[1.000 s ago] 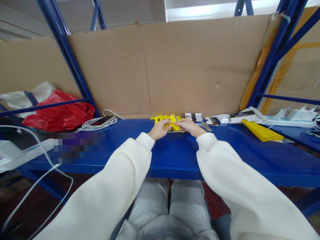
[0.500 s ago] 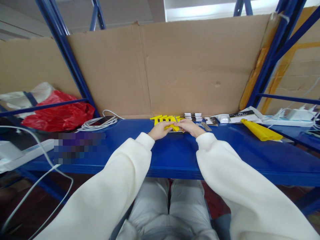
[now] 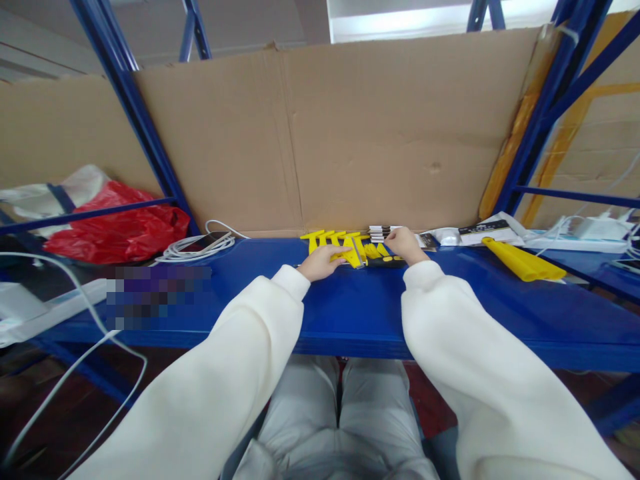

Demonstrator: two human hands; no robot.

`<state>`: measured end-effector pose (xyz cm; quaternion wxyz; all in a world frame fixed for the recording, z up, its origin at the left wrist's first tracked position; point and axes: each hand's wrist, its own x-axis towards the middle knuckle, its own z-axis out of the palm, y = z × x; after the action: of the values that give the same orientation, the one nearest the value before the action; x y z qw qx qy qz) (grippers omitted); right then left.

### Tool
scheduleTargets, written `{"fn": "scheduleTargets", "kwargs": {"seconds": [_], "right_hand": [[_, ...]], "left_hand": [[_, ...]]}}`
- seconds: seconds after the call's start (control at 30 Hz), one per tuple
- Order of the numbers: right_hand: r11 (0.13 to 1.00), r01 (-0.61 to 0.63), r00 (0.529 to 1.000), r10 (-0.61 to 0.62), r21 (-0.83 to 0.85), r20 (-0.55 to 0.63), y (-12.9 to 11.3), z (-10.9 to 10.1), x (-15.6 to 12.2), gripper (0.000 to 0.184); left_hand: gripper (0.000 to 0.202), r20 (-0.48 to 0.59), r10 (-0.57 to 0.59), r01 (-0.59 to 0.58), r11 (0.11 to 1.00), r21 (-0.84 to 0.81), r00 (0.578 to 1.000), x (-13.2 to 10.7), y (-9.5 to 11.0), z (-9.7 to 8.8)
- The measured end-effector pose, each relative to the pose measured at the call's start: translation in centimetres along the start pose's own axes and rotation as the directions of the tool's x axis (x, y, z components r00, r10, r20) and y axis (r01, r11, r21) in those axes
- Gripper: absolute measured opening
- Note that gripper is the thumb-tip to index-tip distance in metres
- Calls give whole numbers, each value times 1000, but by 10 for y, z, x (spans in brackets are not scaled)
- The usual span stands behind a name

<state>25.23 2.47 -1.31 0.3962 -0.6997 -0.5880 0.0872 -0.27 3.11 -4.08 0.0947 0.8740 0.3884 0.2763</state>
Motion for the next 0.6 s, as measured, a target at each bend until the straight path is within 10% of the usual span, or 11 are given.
{"fn": "scheduleTargets", "kwargs": {"seconds": [0.2, 0.6], "right_hand": [[944, -19, 1000, 12, -328, -22, 29, -4, 10, 17], [924, 40, 994, 2, -380, 108, 42, 0, 20, 24]], "left_hand": [[41, 35, -16, 16, 1000, 2, 999, -1, 3, -5], [41, 59, -22, 23, 1000, -10, 998, -5, 13, -8]]}}
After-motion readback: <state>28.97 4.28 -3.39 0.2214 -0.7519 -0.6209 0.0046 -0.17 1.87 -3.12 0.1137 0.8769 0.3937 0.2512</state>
